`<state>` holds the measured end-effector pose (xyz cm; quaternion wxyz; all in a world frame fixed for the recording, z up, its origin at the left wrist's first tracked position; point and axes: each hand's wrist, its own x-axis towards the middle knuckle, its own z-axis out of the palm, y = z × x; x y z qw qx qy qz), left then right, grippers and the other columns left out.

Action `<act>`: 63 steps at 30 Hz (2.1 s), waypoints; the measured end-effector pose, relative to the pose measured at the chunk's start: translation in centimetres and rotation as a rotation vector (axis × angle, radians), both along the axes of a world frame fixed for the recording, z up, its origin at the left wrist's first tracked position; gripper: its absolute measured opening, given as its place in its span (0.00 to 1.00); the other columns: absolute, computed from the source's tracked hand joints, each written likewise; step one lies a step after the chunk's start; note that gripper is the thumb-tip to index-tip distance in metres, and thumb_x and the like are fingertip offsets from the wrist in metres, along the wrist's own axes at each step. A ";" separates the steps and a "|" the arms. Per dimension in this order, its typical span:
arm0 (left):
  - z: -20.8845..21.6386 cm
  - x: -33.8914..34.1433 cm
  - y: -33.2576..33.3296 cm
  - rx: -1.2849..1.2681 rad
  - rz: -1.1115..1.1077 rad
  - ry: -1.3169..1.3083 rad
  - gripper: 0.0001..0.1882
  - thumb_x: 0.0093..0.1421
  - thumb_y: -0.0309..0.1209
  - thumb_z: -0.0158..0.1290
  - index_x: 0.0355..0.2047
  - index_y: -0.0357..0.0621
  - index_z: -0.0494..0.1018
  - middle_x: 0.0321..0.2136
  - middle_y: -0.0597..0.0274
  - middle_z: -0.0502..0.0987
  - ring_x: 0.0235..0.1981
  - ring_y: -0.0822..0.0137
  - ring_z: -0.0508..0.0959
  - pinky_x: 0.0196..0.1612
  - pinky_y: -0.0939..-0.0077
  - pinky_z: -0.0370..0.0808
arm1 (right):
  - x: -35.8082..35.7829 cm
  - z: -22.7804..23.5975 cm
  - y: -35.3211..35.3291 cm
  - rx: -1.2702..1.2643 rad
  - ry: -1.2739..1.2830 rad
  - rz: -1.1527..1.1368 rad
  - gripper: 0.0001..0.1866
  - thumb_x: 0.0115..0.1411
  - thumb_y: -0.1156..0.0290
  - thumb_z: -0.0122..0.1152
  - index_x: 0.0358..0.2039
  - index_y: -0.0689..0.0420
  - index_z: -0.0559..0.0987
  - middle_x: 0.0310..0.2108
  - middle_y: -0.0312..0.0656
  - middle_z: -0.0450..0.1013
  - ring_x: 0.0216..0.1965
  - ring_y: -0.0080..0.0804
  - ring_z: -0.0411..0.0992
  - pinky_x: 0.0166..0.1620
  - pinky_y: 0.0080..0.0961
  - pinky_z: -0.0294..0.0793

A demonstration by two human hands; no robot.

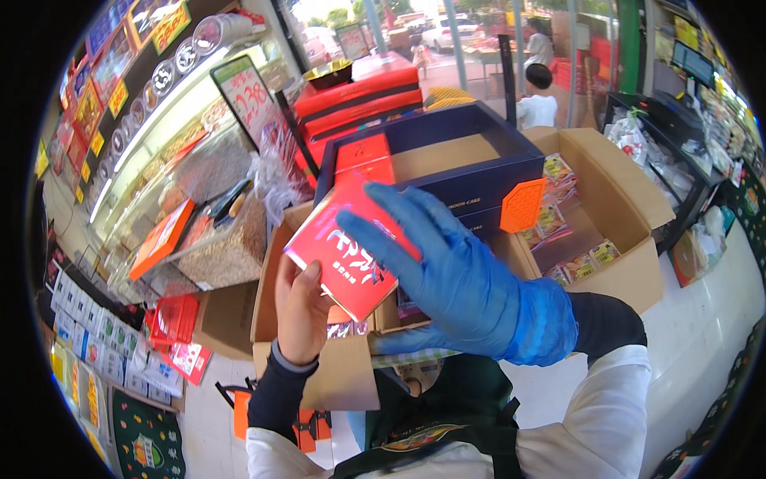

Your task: The person assembles small red and orange cardboard boxes by folding flaps and inserting packaged items. They place the completed boxes into a larger blue container. The task is performed by hand with blue gloves in a retail setting.

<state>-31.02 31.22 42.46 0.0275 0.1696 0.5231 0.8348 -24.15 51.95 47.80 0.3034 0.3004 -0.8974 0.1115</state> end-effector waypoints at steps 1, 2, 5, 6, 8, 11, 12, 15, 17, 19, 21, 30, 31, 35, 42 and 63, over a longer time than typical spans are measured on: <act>-0.3 0.3 0.3 -0.016 0.124 0.128 0.26 0.56 0.26 0.53 0.53 0.39 0.55 0.39 0.54 0.72 0.37 0.69 0.76 0.32 0.75 0.78 | -0.1 -0.1 0.0 -0.247 -0.057 0.086 0.56 0.38 0.58 0.74 0.64 0.56 0.51 0.63 0.53 0.48 0.61 0.49 0.53 0.60 0.42 0.57; -0.3 0.5 0.8 -0.053 0.255 0.275 0.31 0.53 0.23 0.55 0.55 0.40 0.52 0.42 0.52 0.70 0.39 0.67 0.75 0.33 0.76 0.78 | -0.3 -0.5 0.0 -0.495 -0.111 0.176 0.54 0.42 0.63 0.72 0.65 0.56 0.49 0.63 0.53 0.48 0.61 0.48 0.54 0.59 0.40 0.59; -0.4 1.2 2.5 -0.088 0.580 0.600 0.41 0.48 0.27 0.62 0.57 0.39 0.49 0.49 0.51 0.64 0.50 0.64 0.69 0.50 0.70 0.68 | -1.6 -1.5 0.1 -1.067 -0.512 0.352 0.58 0.45 0.67 0.72 0.66 0.54 0.39 0.62 0.50 0.48 0.60 0.41 0.55 0.57 0.37 0.62; -0.8 0.7 2.8 -0.203 0.689 0.713 0.42 0.45 0.28 0.63 0.56 0.40 0.50 0.48 0.51 0.63 0.48 0.61 0.68 0.50 0.67 0.67 | -2.2 -1.4 0.2 -1.207 -0.662 0.459 0.59 0.45 0.67 0.73 0.66 0.54 0.38 0.62 0.49 0.49 0.60 0.41 0.55 0.56 0.37 0.62; -2.1 -0.4 3.4 -0.442 0.911 0.932 0.45 0.41 0.30 0.66 0.55 0.40 0.51 0.47 0.50 0.61 0.46 0.57 0.66 0.49 0.61 0.64 | -3.2 -1.7 -0.1 -1.341 -0.891 0.602 0.63 0.41 0.66 0.75 0.66 0.51 0.36 0.60 0.48 0.51 0.59 0.38 0.56 0.57 0.36 0.62; -2.8 -0.8 4.8 -0.517 0.866 1.080 0.46 0.37 0.34 0.68 0.54 0.39 0.52 0.44 0.49 0.62 0.46 0.52 0.64 0.50 0.60 0.59 | -4.7 -2.7 -1.3 -1.236 -0.514 0.591 0.65 0.38 0.64 0.77 0.66 0.50 0.37 0.60 0.47 0.52 0.59 0.37 0.56 0.58 0.35 0.61; -2.5 -1.2 5.0 -0.548 0.872 1.063 0.47 0.38 0.37 0.69 0.54 0.38 0.54 0.43 0.47 0.63 0.46 0.50 0.65 0.51 0.59 0.61 | -5.2 -2.6 -0.9 -1.243 -0.494 0.537 0.67 0.34 0.62 0.79 0.67 0.49 0.39 0.59 0.46 0.53 0.59 0.37 0.56 0.58 0.35 0.61; -1.0 -1.9 4.7 -0.653 0.694 0.983 0.47 0.37 0.39 0.70 0.55 0.37 0.57 0.44 0.48 0.64 0.46 0.51 0.68 0.47 0.61 0.67 | -8.2 -0.6 2.7 -0.866 -0.193 0.401 0.62 0.38 0.66 0.77 0.66 0.49 0.42 0.60 0.45 0.52 0.59 0.37 0.56 0.58 0.35 0.62; -0.5 -3.4 2.4 -0.784 0.807 1.047 0.41 0.40 0.35 0.68 0.53 0.36 0.61 0.42 0.50 0.67 0.38 0.55 0.74 0.35 0.67 0.74 | -9.9 2.9 5.8 -0.869 -0.357 0.379 0.57 0.40 0.71 0.72 0.67 0.45 0.45 0.61 0.38 0.53 0.64 0.33 0.51 0.61 0.36 0.57; -1.7 -6.7 -0.4 -0.731 0.818 0.753 0.31 0.46 0.29 0.62 0.49 0.36 0.63 0.38 0.51 0.70 0.32 0.60 0.75 0.34 0.69 0.74 | -13.6 4.2 10.6 -0.695 -0.196 0.299 0.55 0.41 0.73 0.69 0.67 0.45 0.46 0.61 0.41 0.54 0.63 0.33 0.53 0.60 0.35 0.58; -4.5 -11.6 -4.4 -0.807 0.841 0.494 0.27 0.50 0.31 0.60 0.48 0.36 0.63 0.35 0.50 0.72 0.33 0.58 0.76 0.34 0.66 0.73 | -17.4 4.8 14.4 -0.547 -0.247 0.181 0.54 0.42 0.76 0.66 0.66 0.45 0.46 0.62 0.43 0.52 0.63 0.34 0.53 0.61 0.34 0.57; -21.0 -22.9 -15.1 -1.165 0.139 -0.289 0.29 0.45 0.48 0.66 0.32 0.32 0.70 0.26 0.56 0.76 0.21 0.71 0.76 0.20 0.75 0.72 | -27.7 1.3 21.0 0.305 -0.790 -0.285 0.58 0.29 0.72 0.71 0.64 0.53 0.53 0.63 0.53 0.51 0.64 0.49 0.49 0.63 0.41 0.51; -21.1 -22.8 -15.2 -1.403 0.150 -0.247 0.28 0.44 0.49 0.66 0.27 0.33 0.71 0.23 0.57 0.75 0.18 0.73 0.74 0.18 0.76 0.71 | -28.2 0.8 21.2 0.426 -0.680 -0.405 0.57 0.29 0.72 0.72 0.64 0.50 0.54 0.63 0.54 0.50 0.64 0.51 0.48 0.64 0.42 0.49; -20.1 -21.7 -13.6 -1.546 0.041 -0.208 0.40 0.40 0.55 0.65 0.35 0.27 0.67 0.30 0.47 0.76 0.32 0.61 0.78 0.36 0.68 0.76 | -27.4 -0.5 17.7 0.466 -0.496 -0.210 0.50 0.34 0.71 0.71 0.61 0.45 0.60 0.64 0.53 0.49 0.65 0.52 0.46 0.65 0.41 0.47; -19.6 -21.5 -12.5 -1.502 0.134 -0.207 0.40 0.37 0.44 0.69 0.42 0.24 0.68 0.34 0.41 0.77 0.36 0.53 0.79 0.36 0.67 0.77 | -26.4 -2.6 17.2 0.336 -0.525 -0.209 0.38 0.43 0.65 0.68 0.58 0.46 0.66 0.64 0.52 0.50 0.66 0.51 0.46 0.65 0.41 0.48; -8.2 -0.2 -14.7 0.131 0.106 -0.266 0.21 0.57 0.20 0.43 0.52 0.35 0.63 0.46 0.54 0.72 0.44 0.65 0.75 0.49 0.71 0.73 | -6.9 -5.3 -6.9 0.393 0.347 0.203 0.28 0.48 0.71 0.59 0.53 0.48 0.72 0.55 0.38 0.65 0.54 0.38 0.65 0.55 0.34 0.64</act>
